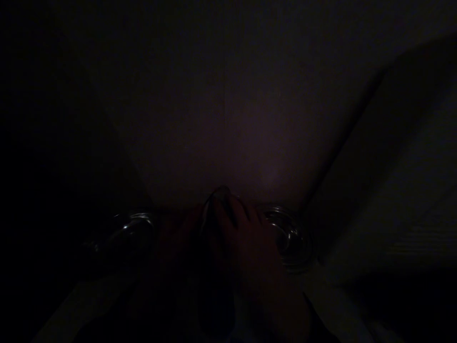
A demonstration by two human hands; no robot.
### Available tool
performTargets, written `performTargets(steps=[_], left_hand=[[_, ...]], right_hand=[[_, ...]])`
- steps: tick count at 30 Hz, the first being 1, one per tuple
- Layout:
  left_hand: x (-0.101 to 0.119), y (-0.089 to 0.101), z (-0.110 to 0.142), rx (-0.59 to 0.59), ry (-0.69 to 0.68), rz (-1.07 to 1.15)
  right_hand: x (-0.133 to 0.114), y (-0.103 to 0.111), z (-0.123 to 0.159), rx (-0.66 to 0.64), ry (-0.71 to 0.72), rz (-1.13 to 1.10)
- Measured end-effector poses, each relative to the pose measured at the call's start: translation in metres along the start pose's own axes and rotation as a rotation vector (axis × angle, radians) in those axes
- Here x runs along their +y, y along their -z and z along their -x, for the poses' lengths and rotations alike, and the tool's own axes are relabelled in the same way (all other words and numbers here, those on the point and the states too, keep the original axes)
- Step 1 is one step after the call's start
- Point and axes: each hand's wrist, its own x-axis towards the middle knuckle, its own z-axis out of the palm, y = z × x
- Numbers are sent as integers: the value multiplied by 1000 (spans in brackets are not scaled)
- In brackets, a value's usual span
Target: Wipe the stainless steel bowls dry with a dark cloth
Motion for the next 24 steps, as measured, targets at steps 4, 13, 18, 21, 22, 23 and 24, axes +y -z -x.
performTargets(steps=[4, 13, 18, 21, 22, 23, 24], left_hand=[[4, 3, -2, 80, 35, -46], [10, -1, 5, 93, 11, -8], [17, 0, 2, 154, 35, 119], [17, 2, 2, 103, 25, 121], [16, 3, 1, 82, 26, 98], [14, 3, 1, 75, 33, 73], [13, 3, 0, 78, 39, 50]], right_hand=[[-13, 4, 2, 1, 127, 26], [-4, 0, 0, 33, -32, -32], [-23, 2, 3, 105, 135, 40], [-23, 3, 3, 135, 139, 27], [-20, 3, 3, 143, 126, 19], [-17, 2, 3, 148, 106, 10], [-14, 1, 2, 157, 85, -2]])
